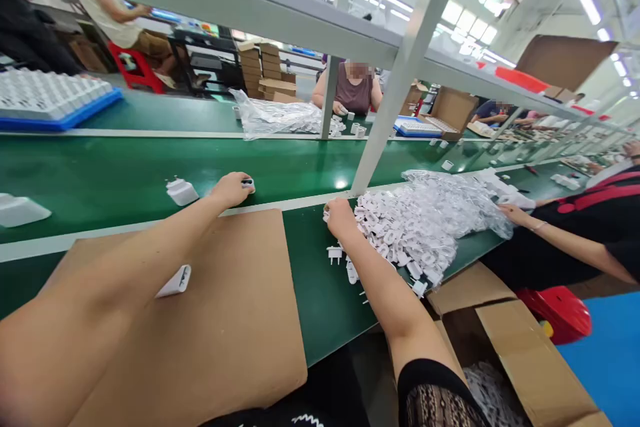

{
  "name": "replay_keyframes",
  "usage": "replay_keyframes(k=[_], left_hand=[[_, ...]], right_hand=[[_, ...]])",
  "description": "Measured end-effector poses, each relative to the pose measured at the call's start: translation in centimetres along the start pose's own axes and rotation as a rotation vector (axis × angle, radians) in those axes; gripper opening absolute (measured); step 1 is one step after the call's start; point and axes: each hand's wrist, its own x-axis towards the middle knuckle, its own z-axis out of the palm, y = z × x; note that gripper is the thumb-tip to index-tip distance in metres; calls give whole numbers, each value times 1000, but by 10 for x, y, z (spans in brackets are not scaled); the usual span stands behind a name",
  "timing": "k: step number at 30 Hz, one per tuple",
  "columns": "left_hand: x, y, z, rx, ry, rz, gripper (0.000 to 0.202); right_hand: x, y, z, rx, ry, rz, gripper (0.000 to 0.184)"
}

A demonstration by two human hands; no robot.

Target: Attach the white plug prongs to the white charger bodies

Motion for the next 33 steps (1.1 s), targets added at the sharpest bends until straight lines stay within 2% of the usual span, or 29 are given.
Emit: replay_keyframes(k=[2,4,6,8,10,13,16,18,21,22,24,26,29,33], left_hand=[[-4,5,-4,-6,35,-1,43],[-19,13,-13,-23,95,48,40],[-46,22,-22,-60,137,159,36],[-85,30,-26,-121,123,290,32],[-131,36,-23,-198,77,394,30],[-200,39,-10,-289,12,475,28],[-251,36,6,-339,-4,456,25],[-273,32,15,-411,16,402,30],[-286,25,23,-578,67,327,47],[-287,23,25,-625,75,317,46],[-287,20,28,-685,73,314,30],[-284,19,29,-727,65,305,21],[-281,17,30,-782,56,276,23],[-280,16,29,-800,49,291,18]], right_hand=[[-9,-7,-6,38,53,-11,31],[-16,-14,-12,84,110,-11,30],[-23,-22,-16,136,153,-13,25],[-33,-31,-16,331,135,-1,25],[-46,-41,-14,697,-6,29,36],[-71,-55,-10,1236,-336,86,50],[-93,-69,-6,1439,-495,126,49],[-104,-79,-2,1443,-479,150,52],[-115,-91,5,1350,-349,134,50],[-117,-94,7,1303,-302,114,46],[-121,-100,10,1197,-212,60,35],[-124,-105,11,1073,-128,-26,27],[-128,-114,9,867,-56,-228,19],[-128,-124,9,626,0,-442,21]])
